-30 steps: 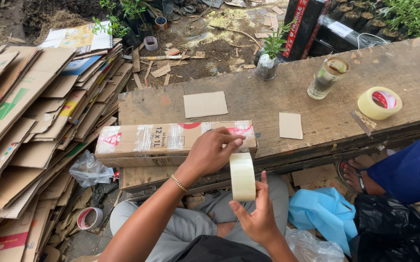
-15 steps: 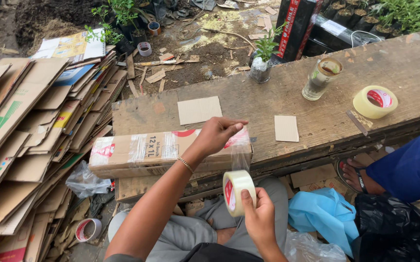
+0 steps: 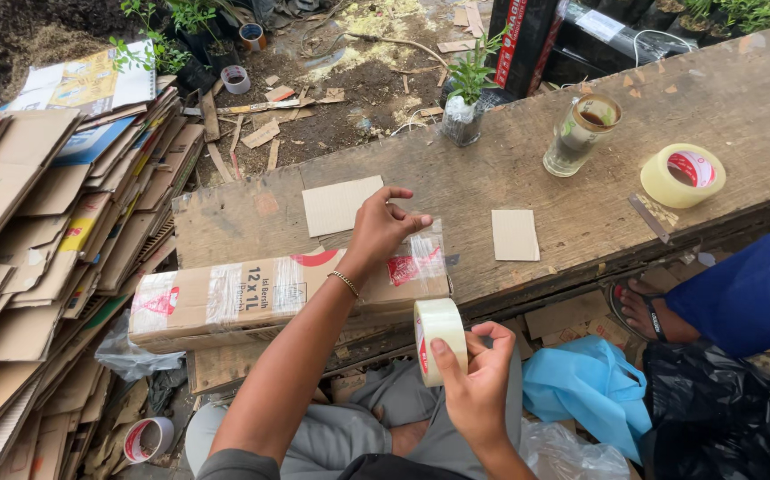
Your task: The person tapes a tall cardboard box with clear packing tape, then cuts a small piece of cardboard with a utility knife and attaches it to the box. They continue taping the box and a smaller box, securing them with multiple strips of tape.
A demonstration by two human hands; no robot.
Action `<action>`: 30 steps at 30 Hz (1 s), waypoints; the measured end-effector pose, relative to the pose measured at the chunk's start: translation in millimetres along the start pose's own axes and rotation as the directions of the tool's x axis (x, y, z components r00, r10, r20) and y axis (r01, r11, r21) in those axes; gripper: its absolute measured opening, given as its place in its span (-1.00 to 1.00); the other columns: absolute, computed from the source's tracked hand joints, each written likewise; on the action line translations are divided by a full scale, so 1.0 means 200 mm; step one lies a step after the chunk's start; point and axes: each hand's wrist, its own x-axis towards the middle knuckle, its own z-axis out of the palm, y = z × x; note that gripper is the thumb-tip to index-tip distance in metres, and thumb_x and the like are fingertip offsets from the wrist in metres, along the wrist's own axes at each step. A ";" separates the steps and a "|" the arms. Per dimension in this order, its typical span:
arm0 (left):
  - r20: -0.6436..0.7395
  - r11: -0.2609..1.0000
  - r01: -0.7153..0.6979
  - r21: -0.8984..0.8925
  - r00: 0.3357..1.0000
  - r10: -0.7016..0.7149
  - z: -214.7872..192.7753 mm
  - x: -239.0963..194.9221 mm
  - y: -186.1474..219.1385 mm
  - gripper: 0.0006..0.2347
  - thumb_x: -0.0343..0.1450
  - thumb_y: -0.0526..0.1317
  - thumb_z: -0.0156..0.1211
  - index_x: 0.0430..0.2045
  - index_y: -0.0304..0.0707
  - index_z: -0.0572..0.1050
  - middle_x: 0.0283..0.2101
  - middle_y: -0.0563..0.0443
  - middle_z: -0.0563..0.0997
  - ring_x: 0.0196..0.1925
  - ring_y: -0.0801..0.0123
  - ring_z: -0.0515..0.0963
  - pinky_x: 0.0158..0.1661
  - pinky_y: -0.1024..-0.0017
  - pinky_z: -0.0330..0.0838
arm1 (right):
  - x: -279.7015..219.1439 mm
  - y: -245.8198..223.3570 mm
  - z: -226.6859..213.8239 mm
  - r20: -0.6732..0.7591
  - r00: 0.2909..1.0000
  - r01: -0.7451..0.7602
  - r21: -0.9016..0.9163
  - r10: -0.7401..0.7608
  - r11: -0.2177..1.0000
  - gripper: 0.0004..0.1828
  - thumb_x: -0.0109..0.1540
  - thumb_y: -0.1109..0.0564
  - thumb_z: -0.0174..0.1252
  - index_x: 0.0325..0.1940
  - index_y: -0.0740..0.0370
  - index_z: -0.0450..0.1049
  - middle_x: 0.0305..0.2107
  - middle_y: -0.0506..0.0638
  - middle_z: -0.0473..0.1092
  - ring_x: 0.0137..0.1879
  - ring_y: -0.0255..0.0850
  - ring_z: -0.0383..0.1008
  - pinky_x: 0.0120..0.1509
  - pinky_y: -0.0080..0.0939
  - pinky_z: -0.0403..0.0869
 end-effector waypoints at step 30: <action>-0.380 0.940 -0.113 0.321 0.894 0.237 0.03 -0.04 0.01 -0.69 0.33 -0.25 0.41 -0.15 -0.36 0.43 -0.08 -0.21 0.45 -0.08 0.02 0.58 -0.06 0.24 0.49 | 0.07 0.05 0.01 -0.062 0.998 -0.001 -0.014 0.001 1.000 -0.47 0.21 0.17 0.30 -0.04 0.23 0.03 -0.29 0.21 0.55 -0.27 -0.34 0.51 -0.24 -0.35 0.50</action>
